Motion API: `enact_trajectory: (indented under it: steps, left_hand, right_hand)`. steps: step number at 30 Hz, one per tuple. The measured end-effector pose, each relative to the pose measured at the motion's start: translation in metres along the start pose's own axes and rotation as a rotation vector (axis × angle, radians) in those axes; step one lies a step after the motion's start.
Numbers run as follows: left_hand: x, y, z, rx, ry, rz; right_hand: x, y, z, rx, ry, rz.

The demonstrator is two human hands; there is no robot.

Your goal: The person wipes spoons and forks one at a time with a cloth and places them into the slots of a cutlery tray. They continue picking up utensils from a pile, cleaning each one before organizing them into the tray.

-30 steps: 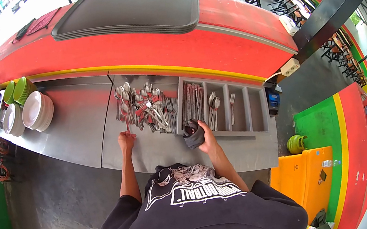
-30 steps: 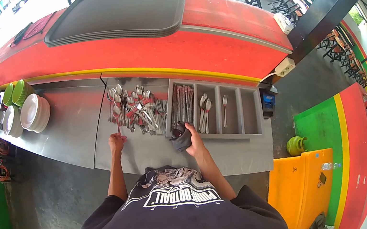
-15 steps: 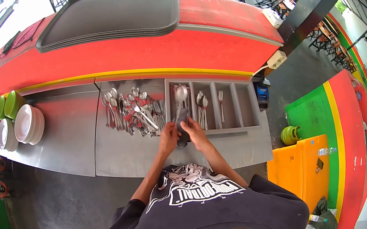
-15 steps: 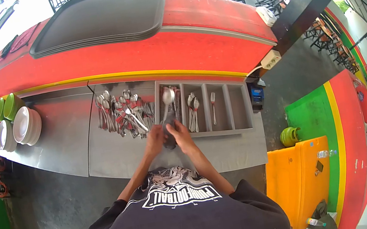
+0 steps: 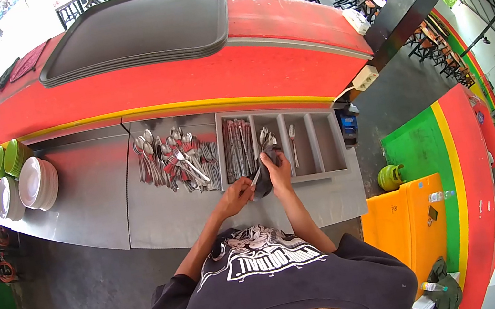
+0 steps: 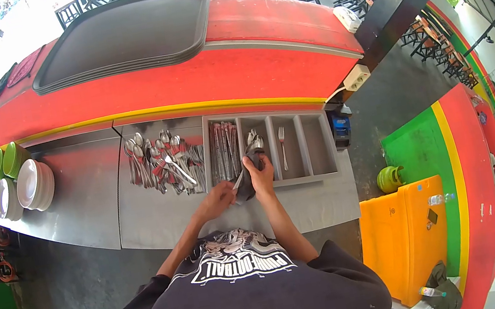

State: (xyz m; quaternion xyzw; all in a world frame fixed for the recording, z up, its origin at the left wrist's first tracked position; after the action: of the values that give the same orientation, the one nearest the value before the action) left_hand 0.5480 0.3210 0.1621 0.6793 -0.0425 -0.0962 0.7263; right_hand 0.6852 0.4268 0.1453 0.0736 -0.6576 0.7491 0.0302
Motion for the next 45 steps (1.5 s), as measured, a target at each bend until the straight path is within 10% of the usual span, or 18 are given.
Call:
enact_trajectory:
  steps: [16,20,30,37,45]
  left_hand:
    - [-0.025,-0.017,0.009,0.010,0.228,0.236]
    - [-0.032,-0.010,0.004,-0.014,0.357,0.350]
    - [0.016,-0.036,0.009,-0.279,-0.152,1.278]
    - [0.028,-0.030,0.019,-0.304,-0.133,0.929]
    - [0.000,-0.016,0.012,-0.141,0.131,-0.053]
  right_hand:
    - [-0.011,-0.076,-0.015,-0.325,0.221,0.161]
    - [0.022,-0.075,0.010,-0.329,-0.065,0.132]
    - [0.059,-0.079,0.054,-0.663,-0.199,0.546]
    - [0.029,-0.100,0.036,-0.812,0.153,0.683]
    - [0.000,-0.044,-0.002,-0.323,0.098,0.453]
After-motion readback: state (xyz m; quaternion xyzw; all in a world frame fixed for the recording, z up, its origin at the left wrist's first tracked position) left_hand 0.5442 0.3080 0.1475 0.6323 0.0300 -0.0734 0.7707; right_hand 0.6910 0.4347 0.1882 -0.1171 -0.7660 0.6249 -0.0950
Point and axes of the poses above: each hand's wrist, its own z-axis away from the middle knuckle, its own x-axis out of the palm, y = z × x, the point moved 8 cm from there along -z, towards the middle knuckle, and after that the axes turned 4 degrees about -y, right-handed, at the moved point
